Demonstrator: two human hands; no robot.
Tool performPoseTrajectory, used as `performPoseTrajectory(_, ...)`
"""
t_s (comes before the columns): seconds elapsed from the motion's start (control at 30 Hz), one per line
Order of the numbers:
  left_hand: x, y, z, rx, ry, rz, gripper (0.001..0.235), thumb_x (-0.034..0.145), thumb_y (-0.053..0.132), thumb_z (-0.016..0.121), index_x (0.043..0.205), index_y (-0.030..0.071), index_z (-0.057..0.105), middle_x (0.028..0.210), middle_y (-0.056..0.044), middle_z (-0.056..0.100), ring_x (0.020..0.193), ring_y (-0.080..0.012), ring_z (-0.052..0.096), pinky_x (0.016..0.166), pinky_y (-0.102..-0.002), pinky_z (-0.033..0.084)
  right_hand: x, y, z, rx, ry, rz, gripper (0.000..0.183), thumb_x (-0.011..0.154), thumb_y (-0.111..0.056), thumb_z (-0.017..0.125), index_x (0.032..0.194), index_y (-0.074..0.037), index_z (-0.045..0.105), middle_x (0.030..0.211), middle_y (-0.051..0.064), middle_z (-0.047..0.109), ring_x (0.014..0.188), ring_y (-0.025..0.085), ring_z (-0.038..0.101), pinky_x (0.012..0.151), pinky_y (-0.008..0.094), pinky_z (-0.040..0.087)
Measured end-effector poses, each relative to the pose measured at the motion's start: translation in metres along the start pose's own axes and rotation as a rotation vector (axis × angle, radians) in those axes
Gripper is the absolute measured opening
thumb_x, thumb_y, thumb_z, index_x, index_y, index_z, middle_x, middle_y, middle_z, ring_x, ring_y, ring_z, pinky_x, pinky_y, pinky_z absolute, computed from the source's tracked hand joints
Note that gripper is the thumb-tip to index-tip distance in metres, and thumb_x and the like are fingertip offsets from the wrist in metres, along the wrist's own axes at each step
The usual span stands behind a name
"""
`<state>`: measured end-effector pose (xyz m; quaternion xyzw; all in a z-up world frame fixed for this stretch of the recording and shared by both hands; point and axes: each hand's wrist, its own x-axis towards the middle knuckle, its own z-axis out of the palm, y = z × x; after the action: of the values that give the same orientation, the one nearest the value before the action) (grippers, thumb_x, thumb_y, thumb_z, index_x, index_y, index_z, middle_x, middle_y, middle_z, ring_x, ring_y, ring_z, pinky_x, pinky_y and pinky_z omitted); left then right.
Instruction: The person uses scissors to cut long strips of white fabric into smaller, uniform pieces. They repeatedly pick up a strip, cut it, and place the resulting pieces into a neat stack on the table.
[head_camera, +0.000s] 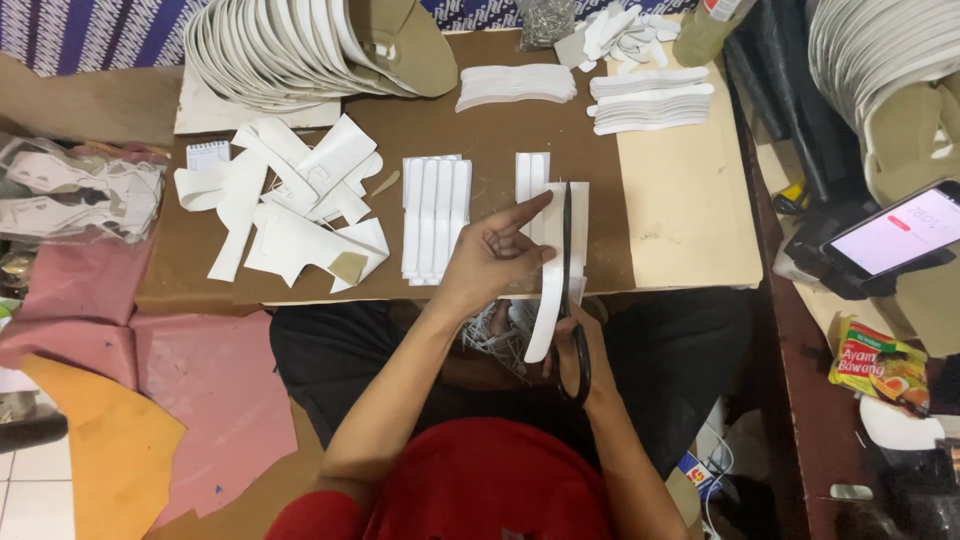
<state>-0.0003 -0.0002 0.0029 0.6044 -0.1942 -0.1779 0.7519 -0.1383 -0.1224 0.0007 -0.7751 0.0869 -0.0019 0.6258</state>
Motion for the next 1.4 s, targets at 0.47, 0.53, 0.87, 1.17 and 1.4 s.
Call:
performPoseTrajectory(0.47,-0.004,0.012,0.001,0.055,-0.03,-0.06,0.055,0.081,-0.003,0.079,0.134,0.003,0.064,0.117,-0.018,0.073,0.078,-0.01,0.068,0.07,-0.026,0.062,0.022,0.08,-0.003,-0.005,0.009,-0.055,0.097,0.096,-0.072,0.008,0.146,0.0,0.049,0.138,0.029,0.056,0.124,0.049,0.054,0.107,0.057,0.043)
performPoseTrajectory(0.53,0.0,0.013,0.0,0.059,-0.044,-0.075,0.056,0.081,-0.003,0.078,0.135,0.005,0.064,0.108,-0.017,0.076,0.077,-0.0116,0.07,0.07,-0.026,0.062,0.025,0.072,-0.006,0.01,0.021,-0.031,0.099,0.095,-0.074,0.009,0.14,0.001,0.055,0.128,0.032,0.061,0.117,0.051,0.057,0.102,0.058,0.047)
performPoseTrajectory(0.87,0.064,-0.013,0.013,0.21,0.065,-0.07,0.044,0.091,0.037,0.077,0.12,0.005,0.065,0.104,-0.018,0.072,0.08,-0.0195,0.068,0.068,-0.033,0.057,0.049,0.039,-0.014,0.098,0.074,-0.052,0.079,0.098,-0.074,0.023,0.076,-0.006,0.058,0.052,0.018,0.06,0.046,0.029,0.064,0.046,0.032,0.05)
performPoseTrajectory(1.17,0.079,-0.012,0.009,0.57,-0.005,-0.086,0.038,0.099,0.049,0.061,0.101,0.013,0.071,0.086,-0.012,0.073,0.079,-0.0286,0.072,0.069,-0.04,0.054,0.088,0.089,-0.029,0.317,-0.142,-0.024,0.08,0.1,-0.073,0.035,0.079,0.0,0.059,0.062,0.018,0.063,0.065,0.025,0.065,0.07,0.026,0.05)
performPoseTrajectory(1.4,0.094,-0.003,-0.01,0.567,-0.15,-0.137,0.038,0.102,0.048,0.055,0.108,0.013,0.069,0.085,-0.017,0.073,0.078,-0.0362,0.071,0.074,-0.045,0.052,0.087,0.05,-0.017,0.221,-0.002,-0.217,0.063,0.109,-0.053,0.021,0.086,-0.006,0.057,0.062,0.012,0.063,0.067,0.026,0.067,0.087,0.037,0.052)
